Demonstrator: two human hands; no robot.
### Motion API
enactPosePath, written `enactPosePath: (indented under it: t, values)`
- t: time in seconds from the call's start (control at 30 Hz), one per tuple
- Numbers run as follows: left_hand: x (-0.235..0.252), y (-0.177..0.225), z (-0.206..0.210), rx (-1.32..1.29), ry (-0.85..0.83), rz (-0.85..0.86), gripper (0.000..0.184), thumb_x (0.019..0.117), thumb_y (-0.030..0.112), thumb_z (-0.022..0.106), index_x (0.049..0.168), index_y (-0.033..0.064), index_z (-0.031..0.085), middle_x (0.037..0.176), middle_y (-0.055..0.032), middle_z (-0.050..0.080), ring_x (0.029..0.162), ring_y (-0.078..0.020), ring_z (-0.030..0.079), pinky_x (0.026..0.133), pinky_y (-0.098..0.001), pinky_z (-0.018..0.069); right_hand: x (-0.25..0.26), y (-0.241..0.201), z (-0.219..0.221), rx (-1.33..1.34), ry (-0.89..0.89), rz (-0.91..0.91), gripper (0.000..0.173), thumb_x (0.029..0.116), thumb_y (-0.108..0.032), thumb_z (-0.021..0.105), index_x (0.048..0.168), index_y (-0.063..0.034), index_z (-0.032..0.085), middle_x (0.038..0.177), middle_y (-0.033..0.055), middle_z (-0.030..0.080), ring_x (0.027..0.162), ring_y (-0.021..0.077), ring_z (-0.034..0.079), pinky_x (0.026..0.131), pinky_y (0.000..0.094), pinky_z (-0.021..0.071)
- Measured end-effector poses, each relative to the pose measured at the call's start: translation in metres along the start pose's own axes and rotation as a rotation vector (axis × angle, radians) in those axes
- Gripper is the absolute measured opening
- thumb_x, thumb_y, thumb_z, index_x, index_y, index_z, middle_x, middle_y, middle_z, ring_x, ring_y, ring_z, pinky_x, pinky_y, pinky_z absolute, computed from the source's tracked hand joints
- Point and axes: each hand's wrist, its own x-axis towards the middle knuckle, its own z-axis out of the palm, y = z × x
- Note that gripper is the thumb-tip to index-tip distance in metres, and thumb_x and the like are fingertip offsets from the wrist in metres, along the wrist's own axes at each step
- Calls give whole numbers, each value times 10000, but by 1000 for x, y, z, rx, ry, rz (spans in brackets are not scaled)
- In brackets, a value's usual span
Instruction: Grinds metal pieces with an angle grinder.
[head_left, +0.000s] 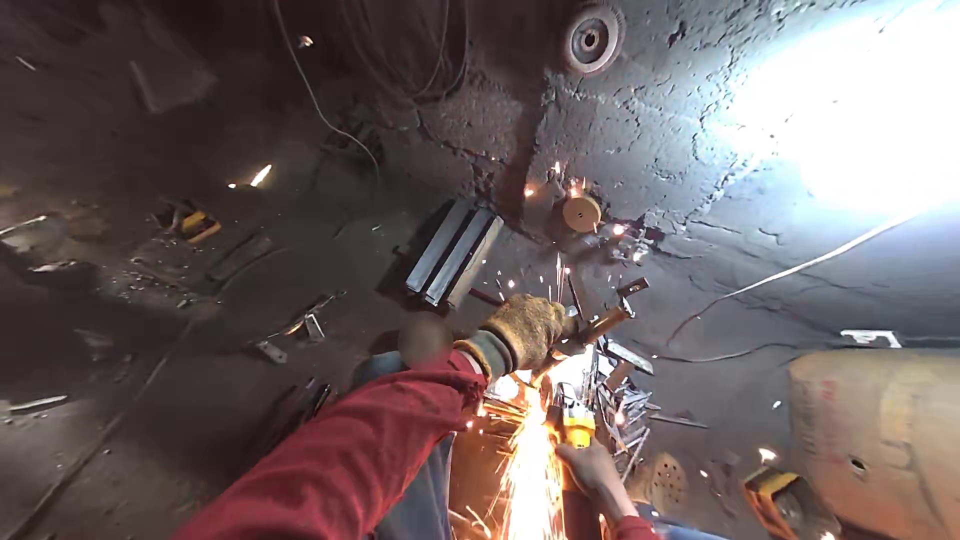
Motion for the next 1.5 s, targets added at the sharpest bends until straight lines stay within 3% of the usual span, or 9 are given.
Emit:
enactPosePath:
  t: [0.1,0.17,0.63,0.8,0.93,1.1,1.27,1.4,1.5]
  values:
    - [-2,17,-21,-20,-174,-117,319,905,203,786,1217,195,718,1257,-58,673,1193,-296,624,983,-556,505,-2,1,1,26,3,-3,719,766,-434,849,1321,-37,624,1157,186,713,1105,327,683,971,571,536]
    - [3,2,2,-23,0,-26,277,817,234,814,1084,223,743,1106,-43,707,1032,-282,673,840,-550,557,-1,3,2,26,9,-6,700,761,-447,846,1296,-46,640,1132,169,724,1081,310,696,963,563,549]
    - [6,13,-7,8,-53,-59,375,814,188,821,1171,243,720,1167,-42,697,1090,-292,659,878,-565,545,-1,3,1,0,5,5,684,767,-441,846,1286,-41,647,1128,174,727,1081,317,698,963,564,542]
    - [7,11,-3,-4,-30,-45,357,823,276,829,1163,237,726,1156,-40,701,1092,-287,662,880,-569,547,-5,-1,0,-13,7,7,692,778,-447,844,1295,-37,637,1151,180,721,1104,321,690,979,566,532]
    - [5,9,-2,3,-28,-50,327,839,305,816,1144,232,722,1146,-35,700,1083,-281,662,872,-567,548,-4,3,2,-124,1,42,836,736,-537,823,1363,-38,586,1209,194,703,1152,345,675,993,592,529]
    - [6,1,0,9,-18,-90,374,778,199,843,1134,226,732,1188,-43,699,1102,-302,662,870,-586,550,11,24,9,-112,-65,50,708,792,-537,805,1262,-26,670,1183,191,720,1130,344,689,994,584,533]
    - [8,19,-13,262,6,-277,536,873,163,747,1391,232,624,1499,-171,517,1382,-411,482,1068,-593,450,11,26,-4,-7,-45,46,675,831,-499,810,1277,-19,651,1157,193,724,1122,332,690,996,558,530]
    - [15,45,-24,172,0,-591,460,931,50,676,1383,39,594,1393,-284,534,1215,-482,573,887,-615,536,-2,37,-11,108,7,14,687,821,-459,831,1272,22,639,1145,218,721,1106,358,691,991,577,526]
    - [18,46,-9,106,54,-644,581,924,62,680,1474,30,495,1284,-320,594,1143,-513,616,868,-658,536,-13,47,-17,187,47,-8,682,799,-459,832,1250,19,651,1112,203,731,1067,345,704,966,573,542]
